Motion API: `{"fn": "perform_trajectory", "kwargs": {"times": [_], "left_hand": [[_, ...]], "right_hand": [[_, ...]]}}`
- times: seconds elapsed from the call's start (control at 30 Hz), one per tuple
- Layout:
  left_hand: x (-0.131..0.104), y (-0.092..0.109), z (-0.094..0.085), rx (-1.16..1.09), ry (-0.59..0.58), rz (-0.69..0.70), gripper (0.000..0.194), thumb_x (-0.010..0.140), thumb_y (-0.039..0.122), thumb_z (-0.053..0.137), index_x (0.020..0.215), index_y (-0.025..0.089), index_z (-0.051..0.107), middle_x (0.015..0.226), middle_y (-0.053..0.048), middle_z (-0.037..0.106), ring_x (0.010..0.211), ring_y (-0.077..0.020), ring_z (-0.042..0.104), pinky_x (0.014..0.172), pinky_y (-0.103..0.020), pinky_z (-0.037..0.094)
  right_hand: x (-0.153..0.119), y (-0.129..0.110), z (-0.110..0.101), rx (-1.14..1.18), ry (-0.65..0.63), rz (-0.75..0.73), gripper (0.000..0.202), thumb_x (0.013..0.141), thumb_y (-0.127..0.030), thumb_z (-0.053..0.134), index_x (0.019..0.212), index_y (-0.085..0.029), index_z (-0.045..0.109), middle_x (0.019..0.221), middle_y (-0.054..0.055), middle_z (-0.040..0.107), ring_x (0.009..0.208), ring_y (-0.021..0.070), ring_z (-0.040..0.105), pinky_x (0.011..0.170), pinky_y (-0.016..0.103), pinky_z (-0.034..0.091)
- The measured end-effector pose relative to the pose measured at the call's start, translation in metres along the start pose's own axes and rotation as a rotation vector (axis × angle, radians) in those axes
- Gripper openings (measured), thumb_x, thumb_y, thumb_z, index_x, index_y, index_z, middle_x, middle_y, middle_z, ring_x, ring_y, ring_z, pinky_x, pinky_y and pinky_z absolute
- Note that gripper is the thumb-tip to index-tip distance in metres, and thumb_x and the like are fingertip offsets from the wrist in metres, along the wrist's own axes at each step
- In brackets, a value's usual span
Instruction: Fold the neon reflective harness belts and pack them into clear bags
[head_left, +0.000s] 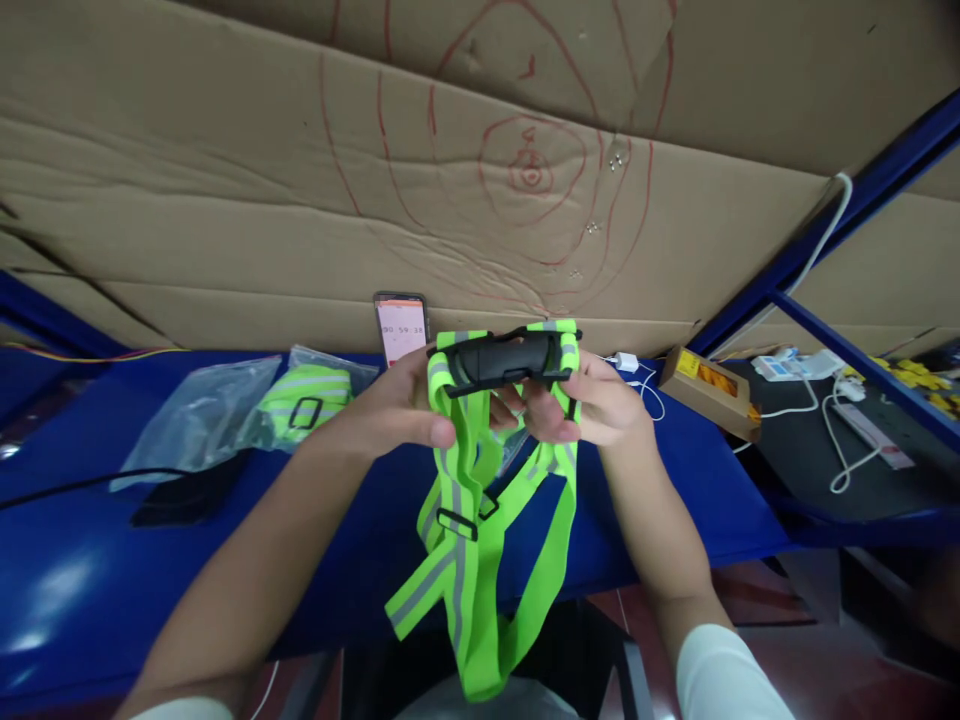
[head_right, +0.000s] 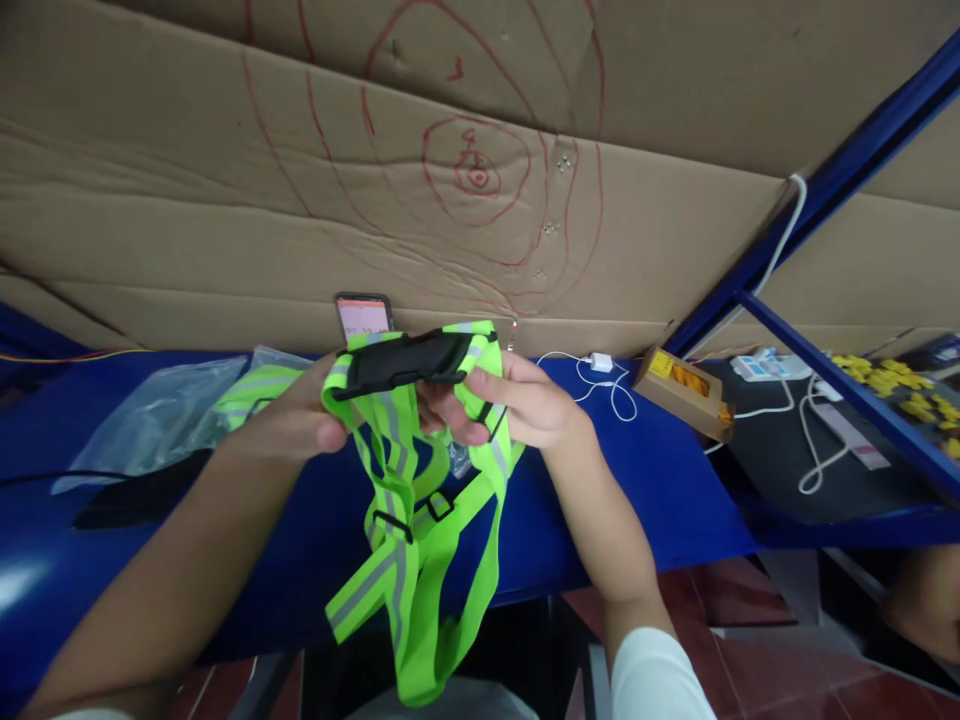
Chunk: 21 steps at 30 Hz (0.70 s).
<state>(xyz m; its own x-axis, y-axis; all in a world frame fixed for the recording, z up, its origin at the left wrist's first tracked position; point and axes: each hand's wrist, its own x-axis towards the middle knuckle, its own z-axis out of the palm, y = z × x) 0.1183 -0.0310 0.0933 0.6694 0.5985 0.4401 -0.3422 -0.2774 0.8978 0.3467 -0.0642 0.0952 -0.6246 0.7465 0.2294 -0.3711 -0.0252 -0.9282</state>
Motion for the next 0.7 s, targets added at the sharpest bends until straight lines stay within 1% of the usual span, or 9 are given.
{"fn": "perform_trajectory", "kwargs": {"times": [0.1, 0.17, 0.2, 0.27, 0.3, 0.37, 0.43, 0.57, 0.7], "left_hand": [[0.002, -0.006, 0.004, -0.245, -0.089, -0.128, 0.049, 0.073, 0.051, 0.086, 0.105, 0.017, 0.072, 0.078, -0.007, 0.076, 0.066, -0.0263, 0.075, 0.060, -0.035, 0.062], [0.001, -0.009, 0.008, -0.364, -0.150, -0.157, 0.040, 0.073, 0.048, 0.087, 0.095, 0.017, 0.072, 0.071, -0.006, 0.075, 0.060, -0.0253, 0.074, 0.056, -0.033, 0.061], [0.000, -0.011, 0.010, -0.407, -0.208, -0.170, 0.037, 0.075, 0.047, 0.085, 0.093, 0.018, 0.072, 0.069, -0.006, 0.075, 0.059, -0.0254, 0.074, 0.055, -0.033, 0.061], [-0.004, -0.011, 0.014, -0.434, -0.331, -0.193, 0.032, 0.083, 0.049, 0.078, 0.090, 0.018, 0.071, 0.064, -0.006, 0.073, 0.055, -0.0245, 0.073, 0.054, -0.032, 0.061], [-0.006, -0.010, 0.016, -0.420, -0.375, -0.199, 0.033, 0.087, 0.051, 0.073, 0.091, 0.018, 0.071, 0.061, -0.006, 0.071, 0.053, -0.0240, 0.072, 0.054, -0.032, 0.060], [-0.009, -0.005, 0.021, -0.349, -0.398, -0.194, 0.038, 0.091, 0.055, 0.067, 0.094, 0.018, 0.072, 0.060, -0.005, 0.069, 0.051, -0.0235, 0.071, 0.053, -0.032, 0.060], [-0.011, 0.001, 0.027, -0.236, -0.342, -0.168, 0.036, 0.091, 0.052, 0.068, 0.098, 0.017, 0.073, 0.068, -0.006, 0.071, 0.055, -0.0227, 0.071, 0.057, -0.034, 0.061], [-0.008, 0.009, 0.034, -0.058, -0.157, -0.054, 0.022, 0.097, 0.036, 0.065, 0.100, 0.016, 0.072, 0.085, -0.007, 0.072, 0.065, -0.0190, 0.071, 0.070, -0.036, 0.062], [-0.004, 0.009, 0.037, 0.147, 0.029, 0.070, 0.025, 0.100, 0.033, 0.061, 0.110, 0.013, 0.072, 0.091, -0.008, 0.073, 0.081, -0.0189, 0.072, 0.079, -0.033, 0.061]], "right_hand": [[0.003, 0.003, -0.004, 0.030, -0.021, -0.028, 0.040, 0.084, -0.054, 0.076, 0.085, -0.019, 0.057, 0.069, -0.005, 0.053, 0.049, 0.0059, 0.045, 0.053, 0.023, 0.048], [0.002, 0.003, -0.005, 0.034, -0.065, 0.012, 0.040, 0.082, -0.052, 0.078, 0.086, -0.019, 0.057, 0.070, -0.004, 0.055, 0.048, 0.0065, 0.048, 0.051, 0.023, 0.048], [0.000, 0.002, -0.004, 0.034, -0.089, 0.043, 0.040, 0.082, -0.052, 0.077, 0.087, -0.018, 0.057, 0.070, -0.003, 0.057, 0.048, 0.0078, 0.051, 0.049, 0.023, 0.048], [-0.003, 0.002, -0.002, 0.041, -0.116, 0.094, 0.042, 0.081, -0.054, 0.076, 0.086, -0.017, 0.058, 0.068, -0.001, 0.062, 0.046, 0.0105, 0.056, 0.045, 0.023, 0.048], [-0.004, 0.002, -0.001, 0.049, -0.111, 0.101, 0.043, 0.080, -0.056, 0.076, 0.086, -0.017, 0.058, 0.066, -0.001, 0.063, 0.044, 0.0110, 0.056, 0.042, 0.023, 0.047], [-0.005, 0.004, 0.003, 0.069, -0.069, 0.062, 0.045, 0.078, -0.058, 0.077, 0.085, -0.018, 0.057, 0.063, -0.002, 0.063, 0.039, 0.0099, 0.053, 0.039, 0.021, 0.045], [-0.005, 0.004, 0.008, 0.065, -0.010, -0.009, 0.045, 0.080, -0.060, 0.075, 0.086, -0.019, 0.057, 0.063, -0.002, 0.063, 0.040, 0.0094, 0.053, 0.040, 0.021, 0.047], [0.000, 0.001, 0.018, -0.027, 0.112, -0.098, 0.046, 0.080, -0.061, 0.076, 0.087, -0.019, 0.059, 0.074, 0.000, 0.067, 0.058, 0.0122, 0.064, 0.057, 0.025, 0.057], [0.002, -0.002, 0.021, -0.128, 0.241, -0.169, 0.047, 0.079, -0.065, 0.075, 0.087, -0.020, 0.063, 0.082, 0.001, 0.069, 0.069, 0.0136, 0.067, 0.064, 0.026, 0.058]]}}
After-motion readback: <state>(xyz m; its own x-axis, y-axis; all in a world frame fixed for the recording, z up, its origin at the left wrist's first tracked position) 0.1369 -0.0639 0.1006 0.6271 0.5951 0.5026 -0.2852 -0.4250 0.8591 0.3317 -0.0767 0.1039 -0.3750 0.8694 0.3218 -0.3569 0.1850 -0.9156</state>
